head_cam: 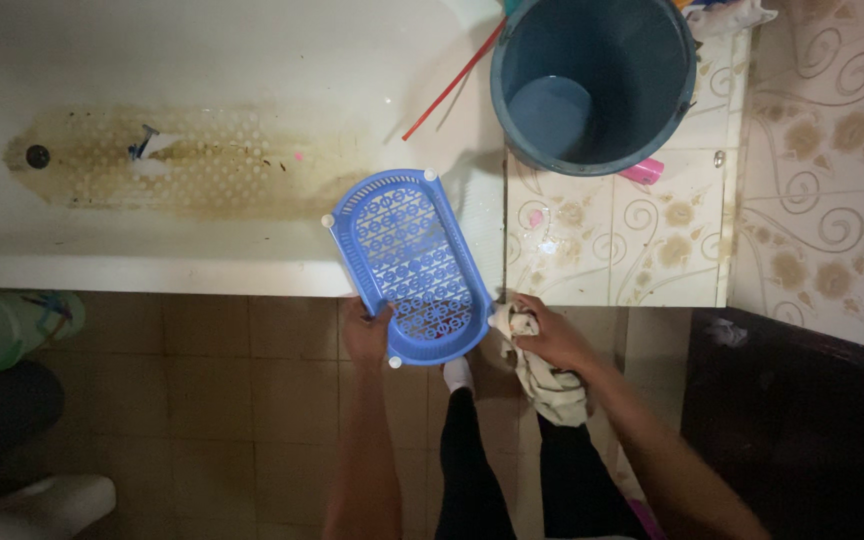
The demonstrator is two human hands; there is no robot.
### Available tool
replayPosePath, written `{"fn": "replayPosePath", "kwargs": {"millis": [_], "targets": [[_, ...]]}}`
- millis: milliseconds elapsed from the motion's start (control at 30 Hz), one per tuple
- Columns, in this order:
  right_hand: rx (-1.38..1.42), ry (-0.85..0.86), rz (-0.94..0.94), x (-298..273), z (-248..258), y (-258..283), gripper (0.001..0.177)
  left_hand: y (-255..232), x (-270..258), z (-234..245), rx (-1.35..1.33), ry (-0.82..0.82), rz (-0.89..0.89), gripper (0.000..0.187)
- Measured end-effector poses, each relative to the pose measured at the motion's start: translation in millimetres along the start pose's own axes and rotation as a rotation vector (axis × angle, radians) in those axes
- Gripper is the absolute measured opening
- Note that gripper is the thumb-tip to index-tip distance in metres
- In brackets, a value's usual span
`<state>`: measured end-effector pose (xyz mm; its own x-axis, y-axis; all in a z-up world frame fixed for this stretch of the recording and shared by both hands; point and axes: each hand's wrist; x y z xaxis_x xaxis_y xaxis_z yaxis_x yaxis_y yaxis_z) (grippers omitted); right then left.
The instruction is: The person wipes down a blue plastic shelf with a cloth and then cleans the wall tiles in a bathroom.
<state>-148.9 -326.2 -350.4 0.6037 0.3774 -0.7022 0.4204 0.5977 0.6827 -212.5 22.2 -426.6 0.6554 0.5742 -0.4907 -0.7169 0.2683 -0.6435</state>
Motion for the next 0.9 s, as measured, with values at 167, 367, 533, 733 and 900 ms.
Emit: {"fn": "replayPosePath", "kwargs": {"millis": [167,367,533,733,900], "targets": [[0.064,0.061,-0.110,-17,20,-29,0.082,58,24,-19,-0.338,-0.039,-0.144,0.049],[0.376,0.007,-0.215,-45,67,-63,0.072,11,7,7,-0.022,-0.183,-0.074,0.056],[0.430,-0.186,-0.129,-53,111,-72,0.072,-101,-32,16,-0.024,-0.294,-0.197,0.055],[0.404,-0.349,-0.164,-50,168,-64,0.072,-196,-66,-51,-0.130,-0.078,-0.321,0.029],[0.487,-0.393,-0.037,-24,199,-78,0.060,-234,-73,-160,-0.405,0.182,-0.372,0.015]]}}
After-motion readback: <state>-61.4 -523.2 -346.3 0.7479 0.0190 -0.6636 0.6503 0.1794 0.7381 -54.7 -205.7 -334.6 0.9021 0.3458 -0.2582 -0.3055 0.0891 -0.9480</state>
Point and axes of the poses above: each hand's wrist, its own x-axis towards the middle knuckle, its own z-axis out of the back of the hand, y = z × x, and after that the axes turned 5 degrees about x, right-handed
